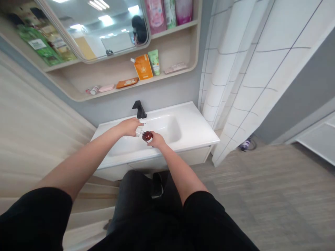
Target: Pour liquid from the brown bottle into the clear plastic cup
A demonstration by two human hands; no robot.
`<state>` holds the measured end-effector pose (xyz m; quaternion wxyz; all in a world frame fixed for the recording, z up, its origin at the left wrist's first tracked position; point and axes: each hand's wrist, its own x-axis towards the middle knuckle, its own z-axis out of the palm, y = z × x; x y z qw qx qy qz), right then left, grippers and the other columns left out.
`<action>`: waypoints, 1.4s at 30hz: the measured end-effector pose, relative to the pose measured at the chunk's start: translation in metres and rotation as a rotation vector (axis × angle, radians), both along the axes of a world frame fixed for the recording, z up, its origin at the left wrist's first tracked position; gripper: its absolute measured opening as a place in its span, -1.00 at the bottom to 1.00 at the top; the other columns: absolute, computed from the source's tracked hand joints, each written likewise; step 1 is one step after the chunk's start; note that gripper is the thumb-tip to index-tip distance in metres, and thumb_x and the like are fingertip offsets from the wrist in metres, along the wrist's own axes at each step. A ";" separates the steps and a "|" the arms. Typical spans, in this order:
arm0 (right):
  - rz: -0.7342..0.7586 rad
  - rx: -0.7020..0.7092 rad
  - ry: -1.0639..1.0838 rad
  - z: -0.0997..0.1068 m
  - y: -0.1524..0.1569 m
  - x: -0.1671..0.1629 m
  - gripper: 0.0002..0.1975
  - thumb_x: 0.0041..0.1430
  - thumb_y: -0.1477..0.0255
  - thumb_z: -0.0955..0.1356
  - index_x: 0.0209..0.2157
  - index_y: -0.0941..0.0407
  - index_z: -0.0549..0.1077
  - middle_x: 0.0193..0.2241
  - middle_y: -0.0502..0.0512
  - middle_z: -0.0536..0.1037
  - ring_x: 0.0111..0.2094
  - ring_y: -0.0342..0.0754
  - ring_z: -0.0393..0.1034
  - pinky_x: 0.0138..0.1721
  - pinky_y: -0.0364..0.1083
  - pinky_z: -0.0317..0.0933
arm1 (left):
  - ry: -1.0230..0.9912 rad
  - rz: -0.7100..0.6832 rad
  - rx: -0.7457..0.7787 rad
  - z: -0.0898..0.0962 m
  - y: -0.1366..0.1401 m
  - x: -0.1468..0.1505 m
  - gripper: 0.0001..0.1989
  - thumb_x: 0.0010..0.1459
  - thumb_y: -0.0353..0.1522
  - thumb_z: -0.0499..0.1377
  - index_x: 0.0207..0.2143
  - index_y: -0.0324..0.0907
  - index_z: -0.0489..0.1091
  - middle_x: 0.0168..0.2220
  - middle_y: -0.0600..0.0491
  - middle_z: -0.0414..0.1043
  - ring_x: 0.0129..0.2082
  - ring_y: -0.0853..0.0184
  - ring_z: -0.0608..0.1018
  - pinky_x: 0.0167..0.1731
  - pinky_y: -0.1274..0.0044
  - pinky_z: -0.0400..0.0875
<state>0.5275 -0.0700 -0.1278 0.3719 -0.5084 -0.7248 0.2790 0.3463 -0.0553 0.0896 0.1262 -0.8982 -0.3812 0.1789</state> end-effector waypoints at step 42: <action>-0.007 -0.008 -0.007 0.003 -0.002 0.001 -0.10 -0.15 0.31 0.73 0.24 0.02 0.48 -0.03 0.10 0.73 0.00 0.22 0.66 0.06 0.05 0.48 | 0.126 0.010 0.000 0.013 -0.013 0.049 -0.48 0.11 -0.34 0.34 0.15 -0.15 0.63 0.05 -0.27 0.57 0.16 -0.10 0.50 0.07 0.24 0.47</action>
